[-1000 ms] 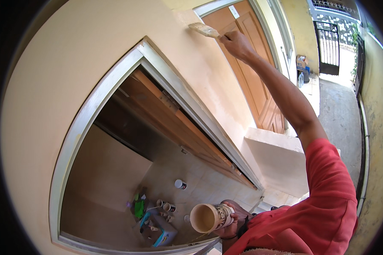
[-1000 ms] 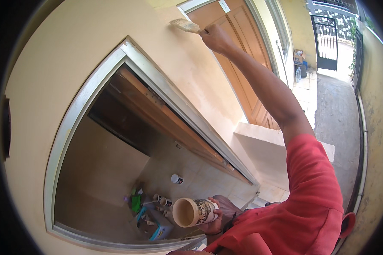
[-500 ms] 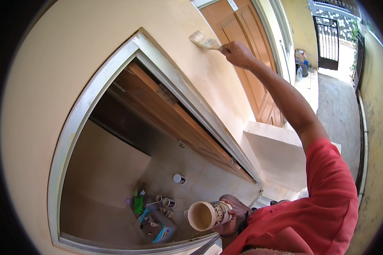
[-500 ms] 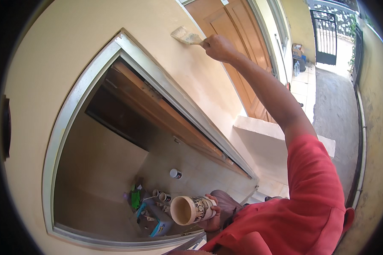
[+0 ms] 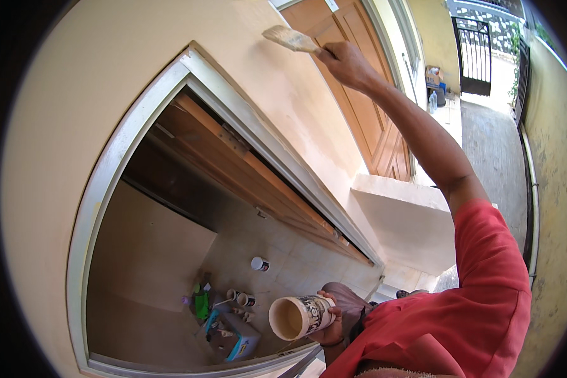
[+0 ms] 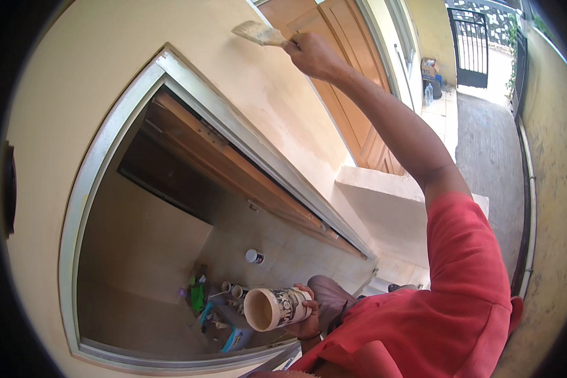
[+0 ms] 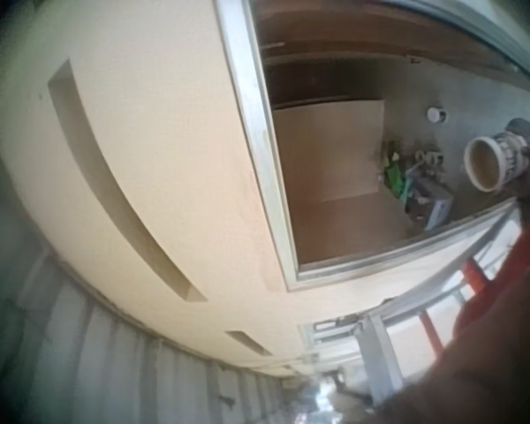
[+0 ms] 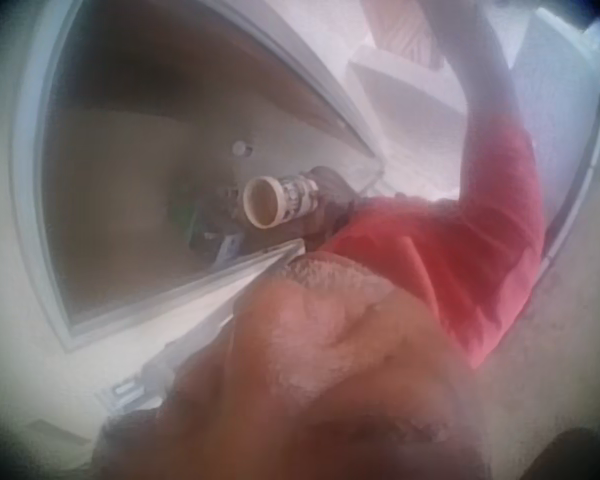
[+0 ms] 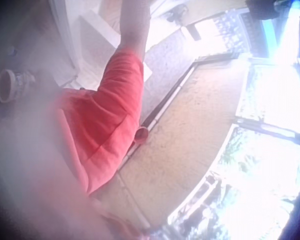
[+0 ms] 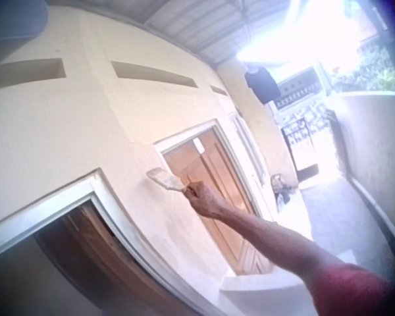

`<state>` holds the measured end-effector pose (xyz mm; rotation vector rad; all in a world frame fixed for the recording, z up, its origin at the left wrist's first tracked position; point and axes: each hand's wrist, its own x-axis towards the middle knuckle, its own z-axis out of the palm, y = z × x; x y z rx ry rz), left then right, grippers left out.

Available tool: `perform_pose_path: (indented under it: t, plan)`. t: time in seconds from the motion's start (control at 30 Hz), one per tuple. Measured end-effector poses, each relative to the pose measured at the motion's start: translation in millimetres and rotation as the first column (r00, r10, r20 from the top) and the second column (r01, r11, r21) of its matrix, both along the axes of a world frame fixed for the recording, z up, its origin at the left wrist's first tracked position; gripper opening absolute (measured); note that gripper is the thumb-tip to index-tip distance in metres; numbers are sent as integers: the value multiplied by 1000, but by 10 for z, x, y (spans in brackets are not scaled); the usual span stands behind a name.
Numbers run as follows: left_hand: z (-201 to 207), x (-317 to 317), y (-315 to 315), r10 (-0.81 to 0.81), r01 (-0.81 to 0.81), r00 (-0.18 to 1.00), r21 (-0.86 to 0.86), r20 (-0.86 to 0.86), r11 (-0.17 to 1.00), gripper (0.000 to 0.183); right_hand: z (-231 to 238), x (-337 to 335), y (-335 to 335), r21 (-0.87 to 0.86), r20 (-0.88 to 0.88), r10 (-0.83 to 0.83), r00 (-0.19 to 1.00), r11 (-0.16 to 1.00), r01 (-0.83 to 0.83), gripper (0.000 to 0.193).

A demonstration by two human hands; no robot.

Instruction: The person paints the exterior wall and door frame using a paintbrush and a small container of beige paint. They repeatedly dip the brush into the container and apply paint to the wall surface and the frame around the door.

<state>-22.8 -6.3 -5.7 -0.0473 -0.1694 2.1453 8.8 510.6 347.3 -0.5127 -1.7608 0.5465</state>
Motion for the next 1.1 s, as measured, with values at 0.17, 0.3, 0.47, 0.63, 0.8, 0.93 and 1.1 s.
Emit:
perform_pose_path:
  t: [0.17,0.3,0.47,0.63,0.8,0.93,1.1]
  plan:
    - [-9,-16,46,-20,20,1000,23,7,1000,64,670,-261,473,-22,-19,-153,988,988,152,45]
    - [-45,-41,49,-18,18,1000,24,9,1000,65,465,-429,593,12,64,-105,992,995,104,40]
    - [74,-18,88,-2,2,1000,-44,1,999,63,-652,-228,403,-107,256,-20,966,993,49,39]
    - [164,-52,104,-26,26,1000,-16,8,1000,65,-858,193,332,-148,208,-7,978,988,38,35]
    - [128,-53,114,-35,34,999,-31,-12,999,63,-69,132,389,-16,70,-175,982,984,176,39]
    - [59,-70,117,-57,57,998,-19,-4,998,64,450,-220,629,249,-100,-383,918,884,395,41]
    - [-14,-92,137,-81,81,997,-25,12,996,63,772,-584,969,246,-64,-339,939,906,344,44]
